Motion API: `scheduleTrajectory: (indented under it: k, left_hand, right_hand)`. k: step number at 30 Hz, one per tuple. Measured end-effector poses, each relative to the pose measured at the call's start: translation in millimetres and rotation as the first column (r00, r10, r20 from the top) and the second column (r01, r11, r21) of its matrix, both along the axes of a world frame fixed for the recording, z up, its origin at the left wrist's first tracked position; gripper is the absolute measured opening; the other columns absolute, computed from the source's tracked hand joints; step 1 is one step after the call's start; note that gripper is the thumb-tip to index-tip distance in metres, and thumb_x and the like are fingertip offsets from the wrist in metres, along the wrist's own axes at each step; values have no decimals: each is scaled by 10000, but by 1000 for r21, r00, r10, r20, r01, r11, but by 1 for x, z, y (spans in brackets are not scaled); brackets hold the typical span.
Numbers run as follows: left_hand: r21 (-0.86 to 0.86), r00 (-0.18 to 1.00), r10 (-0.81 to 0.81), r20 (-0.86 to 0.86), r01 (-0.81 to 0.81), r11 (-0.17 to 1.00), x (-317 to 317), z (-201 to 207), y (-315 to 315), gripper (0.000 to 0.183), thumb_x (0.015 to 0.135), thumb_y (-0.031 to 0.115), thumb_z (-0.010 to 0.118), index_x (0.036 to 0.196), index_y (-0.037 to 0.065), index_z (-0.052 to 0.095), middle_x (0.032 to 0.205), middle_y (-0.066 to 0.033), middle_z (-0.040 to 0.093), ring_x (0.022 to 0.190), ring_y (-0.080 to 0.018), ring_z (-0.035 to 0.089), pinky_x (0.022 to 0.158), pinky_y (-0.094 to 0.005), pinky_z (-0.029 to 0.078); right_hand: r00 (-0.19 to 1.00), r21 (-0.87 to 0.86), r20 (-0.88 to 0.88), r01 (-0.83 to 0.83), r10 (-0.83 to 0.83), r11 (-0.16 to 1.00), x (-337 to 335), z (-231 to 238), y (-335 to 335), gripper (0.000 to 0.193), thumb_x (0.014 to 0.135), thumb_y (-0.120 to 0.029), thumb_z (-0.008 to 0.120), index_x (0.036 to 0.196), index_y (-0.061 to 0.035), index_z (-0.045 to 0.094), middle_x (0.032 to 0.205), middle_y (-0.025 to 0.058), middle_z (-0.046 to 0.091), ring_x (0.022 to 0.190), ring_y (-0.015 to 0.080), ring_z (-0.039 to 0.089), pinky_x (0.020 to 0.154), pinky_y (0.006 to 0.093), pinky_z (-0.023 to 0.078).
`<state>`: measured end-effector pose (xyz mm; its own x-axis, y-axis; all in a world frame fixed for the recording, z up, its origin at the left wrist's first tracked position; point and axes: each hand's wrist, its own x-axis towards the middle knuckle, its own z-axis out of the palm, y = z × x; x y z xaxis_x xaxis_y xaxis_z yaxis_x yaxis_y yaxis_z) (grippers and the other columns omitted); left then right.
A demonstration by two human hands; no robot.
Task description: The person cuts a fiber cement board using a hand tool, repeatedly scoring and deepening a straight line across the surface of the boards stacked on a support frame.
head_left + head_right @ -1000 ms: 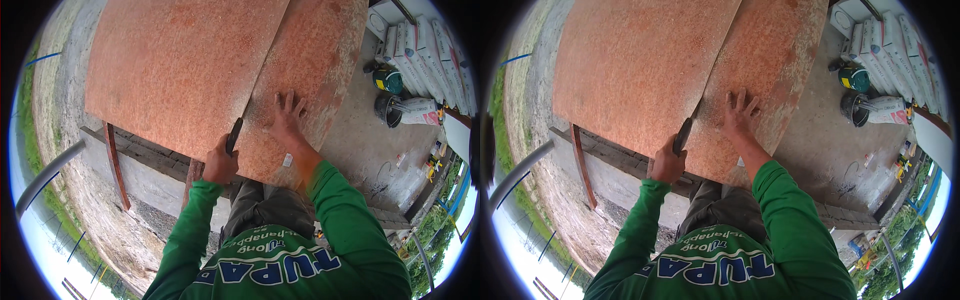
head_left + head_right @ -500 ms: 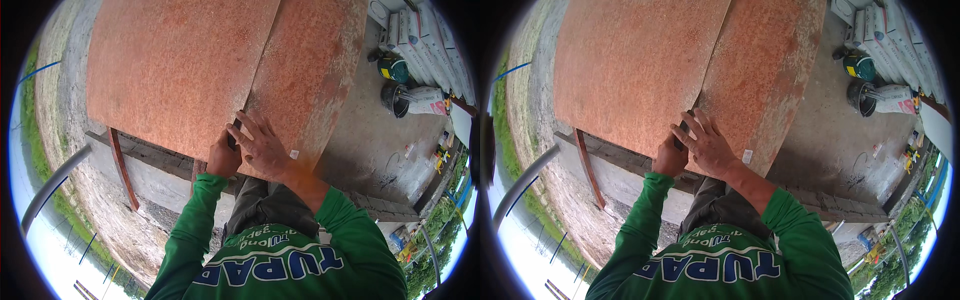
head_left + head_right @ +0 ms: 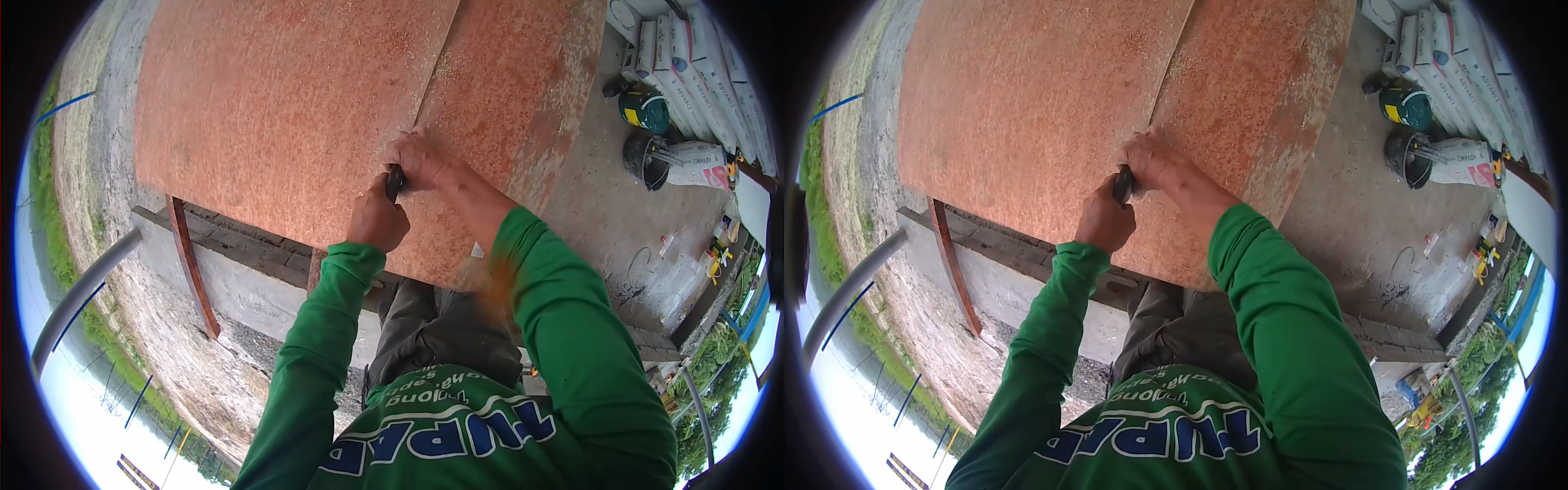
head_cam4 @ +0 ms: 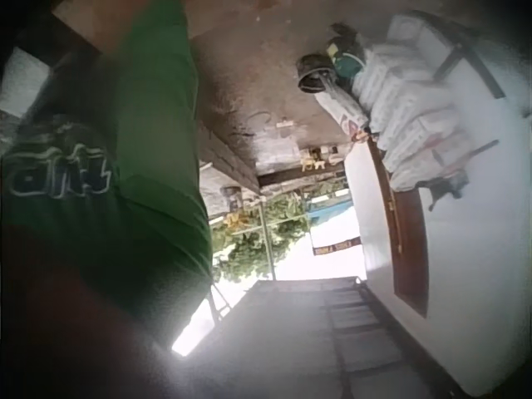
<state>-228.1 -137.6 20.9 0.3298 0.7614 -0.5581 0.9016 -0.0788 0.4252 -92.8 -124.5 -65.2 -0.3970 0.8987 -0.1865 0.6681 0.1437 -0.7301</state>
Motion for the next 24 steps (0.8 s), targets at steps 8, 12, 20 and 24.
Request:
scheduleTrajectory:
  k: [8, 12, 20, 24]
  left_hand:
    - [-71, 999, 15, -33, -17, 997, -98, 140, -112, 391, 770, 96, 559, 1140, 31, 450, 645, -258, 579, 626, -440, 586, 536, -499, 476]
    - [-73, 1000, 6, -3, -6, 997, -83, 96, -86, 364, 785, 70, 535, 1133, 3, 453, 656, -253, 581, 588, -437, 572, 517, -518, 446]
    - [-22, 991, 46, 125, -44, 999, -33, 20, -43, 299, 761, 65, 536, 1043, -5, 467, 702, -289, 572, 687, -466, 564, 601, -533, 438]
    - [-149, 990, 141, -4, -140, 979, -101, 127, -120, 293, 778, 58, 547, 1061, 22, 481, 666, -263, 578, 642, -443, 582, 545, -503, 464]
  right_hand:
    - [961, 389, -263, 28, 82, 921, -117, 130, -119, 93, 682, -198, 561, 603, -162, 528, 620, -39, 496, 716, 142, 521, 771, 312, 375]
    - [944, 361, -328, 84, 42, 929, -91, 89, -93, 87, 662, -218, 591, 621, -184, 522, 621, -49, 496, 717, 145, 511, 753, 315, 366]
    - [990, 99, -77, -110, 118, 989, -31, 38, -42, 335, 472, -306, 764, 746, -206, 599, 771, -43, 602, 870, 203, 536, 792, 408, 353]
    - [976, 318, -204, -9, 78, 948, -114, 120, -125, 59, 701, -190, 549, 647, -175, 531, 657, -31, 502, 784, 160, 497, 785, 391, 341]
